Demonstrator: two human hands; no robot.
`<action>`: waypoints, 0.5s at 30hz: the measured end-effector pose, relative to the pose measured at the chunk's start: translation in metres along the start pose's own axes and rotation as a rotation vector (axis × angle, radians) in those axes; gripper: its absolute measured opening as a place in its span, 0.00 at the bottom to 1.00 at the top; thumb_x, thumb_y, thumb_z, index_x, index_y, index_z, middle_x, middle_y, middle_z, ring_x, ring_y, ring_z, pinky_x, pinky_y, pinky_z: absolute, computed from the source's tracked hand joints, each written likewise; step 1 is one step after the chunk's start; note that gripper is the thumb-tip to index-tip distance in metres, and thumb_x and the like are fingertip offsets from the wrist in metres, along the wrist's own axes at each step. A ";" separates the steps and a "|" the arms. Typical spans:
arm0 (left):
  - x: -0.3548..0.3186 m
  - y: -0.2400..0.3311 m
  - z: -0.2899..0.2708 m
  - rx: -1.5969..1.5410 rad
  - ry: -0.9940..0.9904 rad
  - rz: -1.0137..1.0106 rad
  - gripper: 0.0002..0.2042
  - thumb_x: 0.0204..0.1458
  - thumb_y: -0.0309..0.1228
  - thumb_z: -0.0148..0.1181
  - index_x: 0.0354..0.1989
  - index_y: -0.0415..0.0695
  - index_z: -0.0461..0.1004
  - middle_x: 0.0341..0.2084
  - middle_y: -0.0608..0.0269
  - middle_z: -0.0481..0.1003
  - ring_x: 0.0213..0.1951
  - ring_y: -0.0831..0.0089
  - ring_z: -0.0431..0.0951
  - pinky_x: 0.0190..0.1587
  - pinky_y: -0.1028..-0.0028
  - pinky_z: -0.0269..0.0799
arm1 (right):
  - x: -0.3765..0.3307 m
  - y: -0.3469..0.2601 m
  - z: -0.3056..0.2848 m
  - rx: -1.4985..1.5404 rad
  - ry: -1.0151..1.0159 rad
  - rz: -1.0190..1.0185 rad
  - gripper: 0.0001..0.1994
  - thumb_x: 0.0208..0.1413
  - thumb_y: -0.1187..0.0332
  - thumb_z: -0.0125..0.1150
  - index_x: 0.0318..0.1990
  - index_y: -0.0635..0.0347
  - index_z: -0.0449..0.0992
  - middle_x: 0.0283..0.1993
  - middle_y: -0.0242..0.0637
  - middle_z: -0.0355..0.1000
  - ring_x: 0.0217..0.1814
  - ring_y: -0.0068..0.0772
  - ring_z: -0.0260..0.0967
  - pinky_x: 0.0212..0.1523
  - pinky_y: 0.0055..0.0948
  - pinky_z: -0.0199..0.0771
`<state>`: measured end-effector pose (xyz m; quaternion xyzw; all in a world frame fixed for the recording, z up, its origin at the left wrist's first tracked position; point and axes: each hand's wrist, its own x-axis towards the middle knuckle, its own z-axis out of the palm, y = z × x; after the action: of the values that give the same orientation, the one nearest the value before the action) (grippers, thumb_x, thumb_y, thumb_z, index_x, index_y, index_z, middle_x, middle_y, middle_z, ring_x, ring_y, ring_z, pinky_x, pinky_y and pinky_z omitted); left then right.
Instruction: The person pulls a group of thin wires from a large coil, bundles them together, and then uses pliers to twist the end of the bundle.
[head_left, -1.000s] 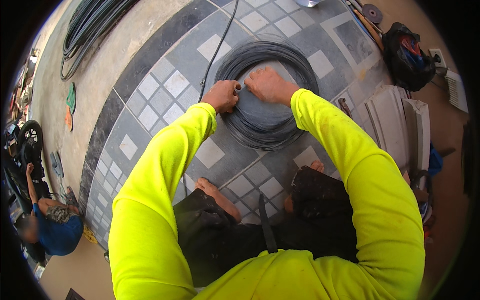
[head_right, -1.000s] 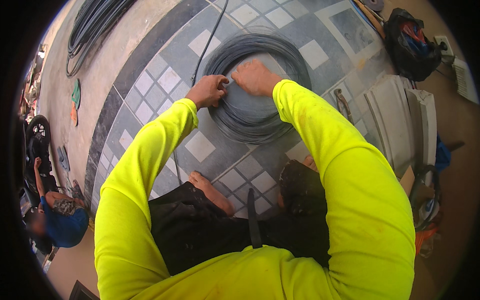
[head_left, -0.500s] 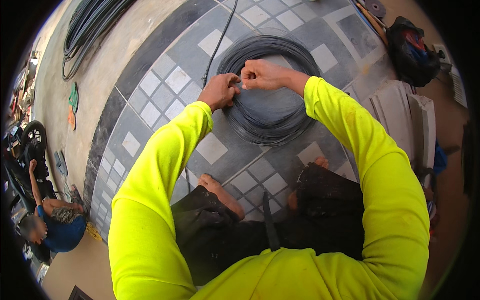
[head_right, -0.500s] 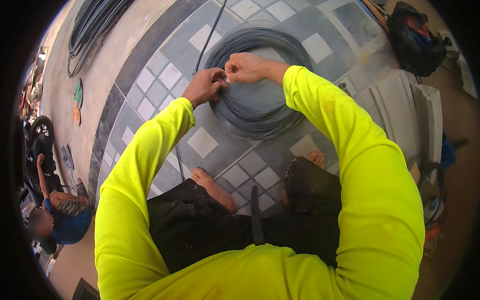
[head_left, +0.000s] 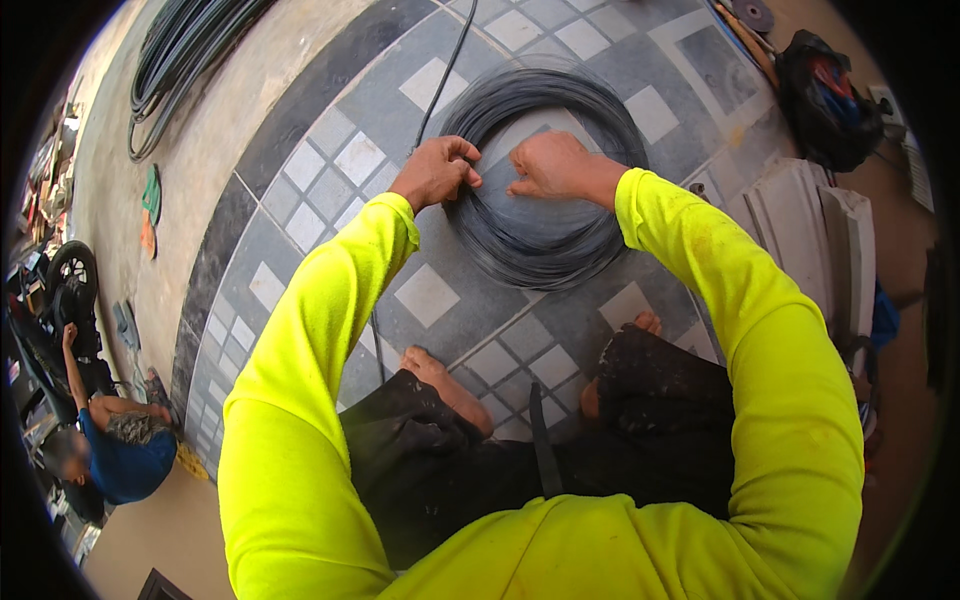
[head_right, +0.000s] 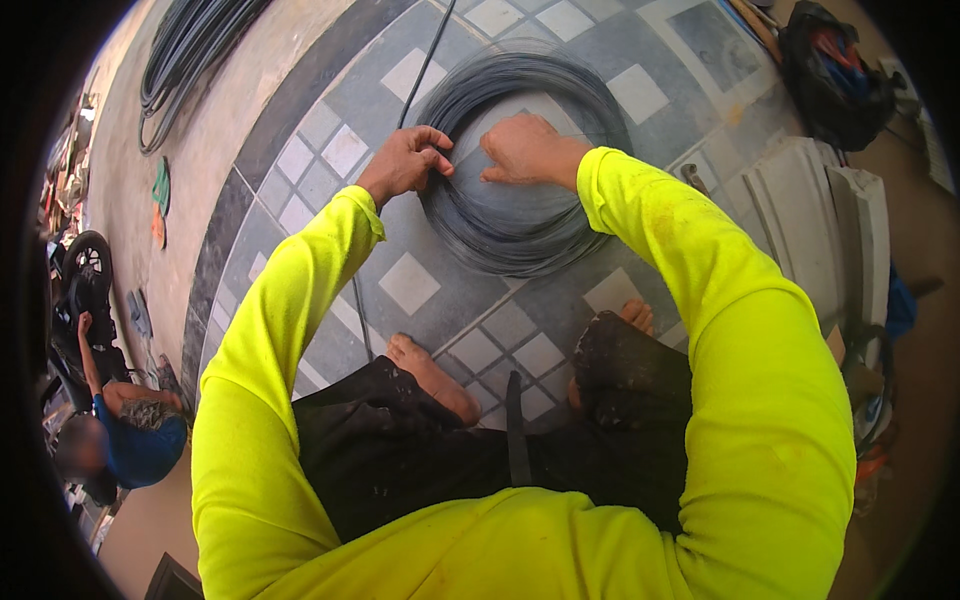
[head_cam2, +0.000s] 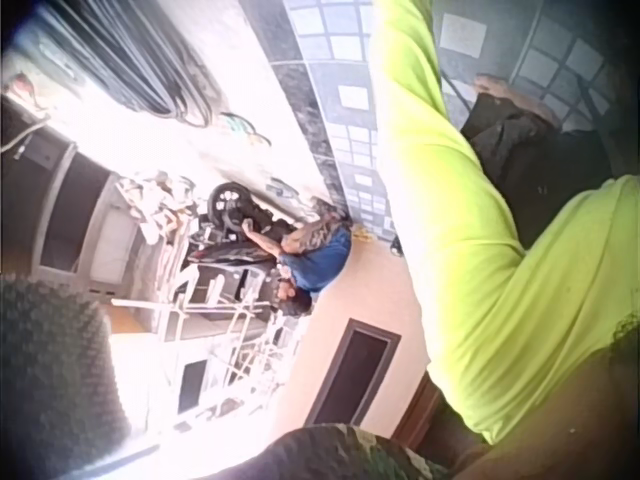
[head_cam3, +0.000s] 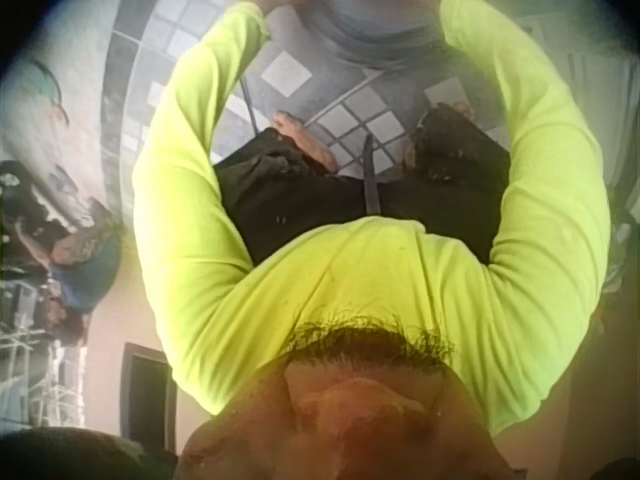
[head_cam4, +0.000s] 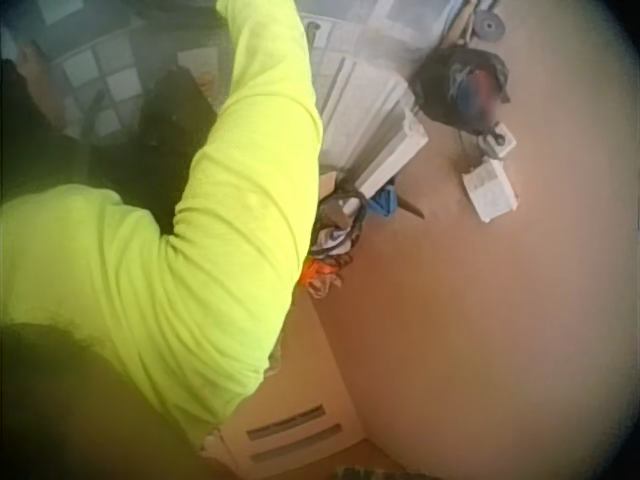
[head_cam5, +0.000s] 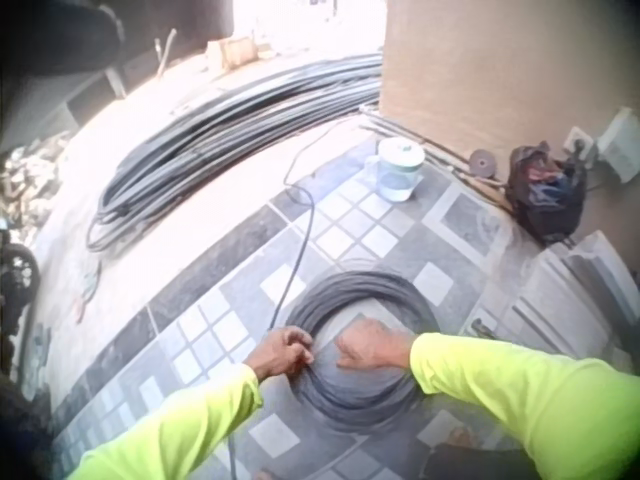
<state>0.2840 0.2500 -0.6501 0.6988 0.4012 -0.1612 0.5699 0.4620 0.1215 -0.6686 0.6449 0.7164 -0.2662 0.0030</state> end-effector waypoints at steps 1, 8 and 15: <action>0.000 0.000 -0.002 -0.007 0.005 0.014 0.14 0.56 0.22 0.48 0.49 0.35 0.73 0.31 0.59 0.82 0.33 0.73 0.82 0.40 0.72 0.75 | -0.005 0.004 0.000 0.016 0.072 -0.040 0.17 0.50 0.53 0.68 0.34 0.59 0.78 0.37 0.46 0.77 0.41 0.52 0.76 0.43 0.48 0.74; 0.001 0.000 0.010 0.094 -0.001 0.192 0.09 0.56 0.25 0.51 0.42 0.36 0.71 0.30 0.55 0.80 0.35 0.71 0.82 0.42 0.72 0.75 | 0.000 -0.008 0.011 0.348 0.262 -0.069 0.16 0.51 0.58 0.69 0.25 0.60 0.72 0.22 0.43 0.71 0.26 0.47 0.70 0.29 0.43 0.67; -0.034 -0.017 -0.001 0.120 -0.019 0.194 0.12 0.57 0.32 0.52 0.41 0.38 0.78 0.30 0.60 0.80 0.36 0.72 0.79 0.46 0.72 0.72 | -0.014 -0.004 -0.014 0.538 0.246 -0.123 0.16 0.51 0.63 0.63 0.20 0.63 0.66 0.17 0.42 0.63 0.18 0.37 0.57 0.23 0.38 0.59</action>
<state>0.2502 0.2387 -0.6381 0.7657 0.3160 -0.1358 0.5436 0.4653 0.1137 -0.6502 0.6055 0.6529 -0.3658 -0.2708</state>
